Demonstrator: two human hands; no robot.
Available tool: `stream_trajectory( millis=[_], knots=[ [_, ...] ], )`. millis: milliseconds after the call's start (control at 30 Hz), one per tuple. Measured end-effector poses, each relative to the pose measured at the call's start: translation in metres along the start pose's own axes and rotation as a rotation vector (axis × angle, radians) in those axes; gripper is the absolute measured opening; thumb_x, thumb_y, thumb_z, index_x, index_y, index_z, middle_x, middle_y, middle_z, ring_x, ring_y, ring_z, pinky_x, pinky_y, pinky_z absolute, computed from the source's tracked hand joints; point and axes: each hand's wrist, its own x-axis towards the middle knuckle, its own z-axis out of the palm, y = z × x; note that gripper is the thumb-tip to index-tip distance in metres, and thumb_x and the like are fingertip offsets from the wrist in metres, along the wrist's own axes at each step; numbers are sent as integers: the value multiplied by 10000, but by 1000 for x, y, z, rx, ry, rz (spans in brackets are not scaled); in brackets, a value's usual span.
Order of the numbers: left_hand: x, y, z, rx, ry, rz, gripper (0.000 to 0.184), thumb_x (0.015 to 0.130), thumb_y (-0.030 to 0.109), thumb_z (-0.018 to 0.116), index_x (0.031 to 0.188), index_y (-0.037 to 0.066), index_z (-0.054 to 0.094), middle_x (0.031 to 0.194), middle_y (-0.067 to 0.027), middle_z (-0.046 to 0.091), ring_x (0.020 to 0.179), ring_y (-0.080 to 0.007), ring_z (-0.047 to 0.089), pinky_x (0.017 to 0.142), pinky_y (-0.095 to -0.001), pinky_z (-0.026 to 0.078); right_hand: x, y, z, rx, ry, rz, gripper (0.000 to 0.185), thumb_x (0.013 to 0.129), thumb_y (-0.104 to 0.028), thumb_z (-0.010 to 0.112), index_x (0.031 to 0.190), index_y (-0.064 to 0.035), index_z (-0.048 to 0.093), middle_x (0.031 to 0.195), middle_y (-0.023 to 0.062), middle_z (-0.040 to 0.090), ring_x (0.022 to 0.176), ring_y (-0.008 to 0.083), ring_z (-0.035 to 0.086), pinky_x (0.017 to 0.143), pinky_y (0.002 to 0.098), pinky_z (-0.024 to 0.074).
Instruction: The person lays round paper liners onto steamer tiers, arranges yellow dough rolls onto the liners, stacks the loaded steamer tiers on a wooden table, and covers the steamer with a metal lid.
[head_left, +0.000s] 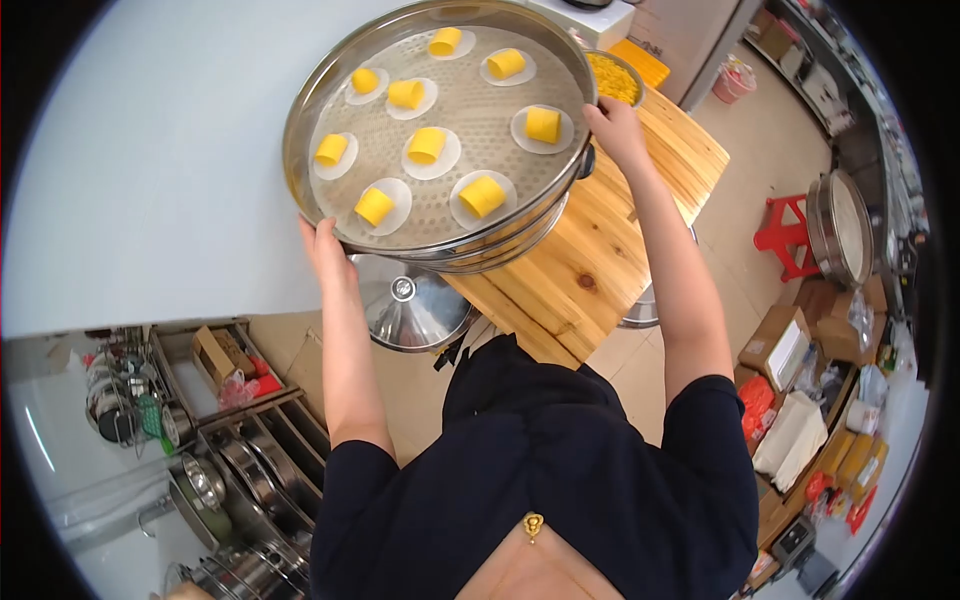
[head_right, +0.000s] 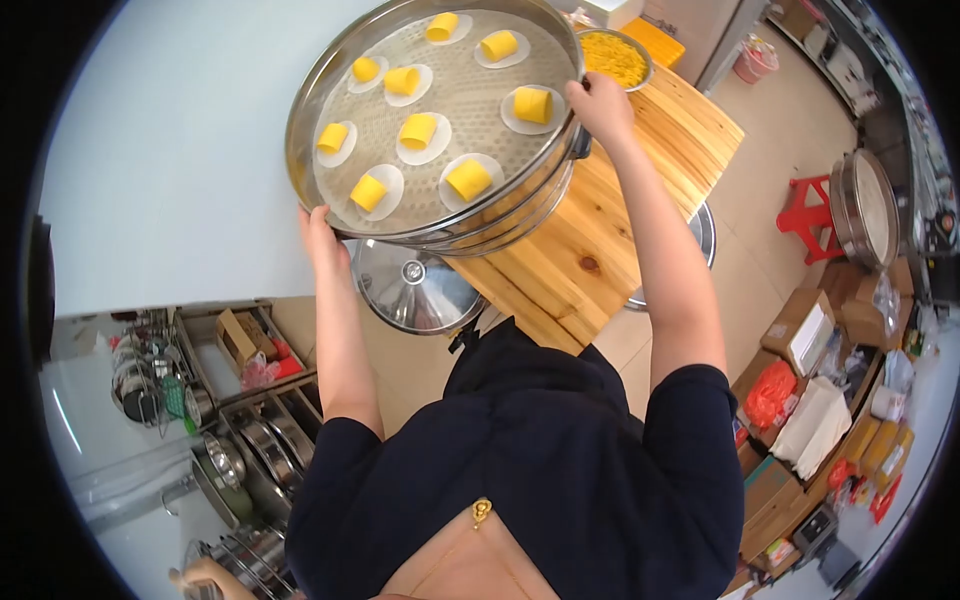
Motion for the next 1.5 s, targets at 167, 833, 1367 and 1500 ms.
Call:
stream_trajectory(
  millis=[167, 833, 1367, 1500],
  knots=[
    [6, -27, -31, -31, 297, 44, 602, 898, 383, 480, 1329, -11, 333, 1332, -141, 385, 1196, -238, 398, 969, -385, 333, -3, 19, 6, 309, 30, -43, 422, 845, -410, 577, 851, 8, 630, 672, 54, 574, 606, 137, 534, 566, 295, 436],
    [4, -20, -3, 337, 271, -19, 835, 707, 207, 580, 1387, -61, 175, 1402, -347, 119, 1335, -414, 159, 1073, -363, 199, -41, -16, 7, 286, -159, -12, 463, 831, -80, 437, 1282, 4, 377, 598, 50, 514, 362, 98, 434, 320, 225, 348],
    [-33, -14, -11, 373, 265, 366, 730, 843, 342, 570, 1337, -74, 228, 1381, -293, 238, 1281, -423, 252, 1051, -479, 213, -128, -88, 18, -586, -202, -906, 284, 779, -277, 640, 931, -42, 595, 784, 83, 580, 825, 276, 547, 980, 474, 322],
    [-29, -29, -9, 321, 289, 448, 612, 891, 251, 508, 1337, -76, 245, 1385, -283, 260, 1278, -403, 284, 1047, -445, 235, -133, -98, 26, -494, -336, -869, 171, 721, -168, 672, 739, -31, 571, 713, 68, 565, 748, 268, 533, 858, 407, 378]
  ],
)
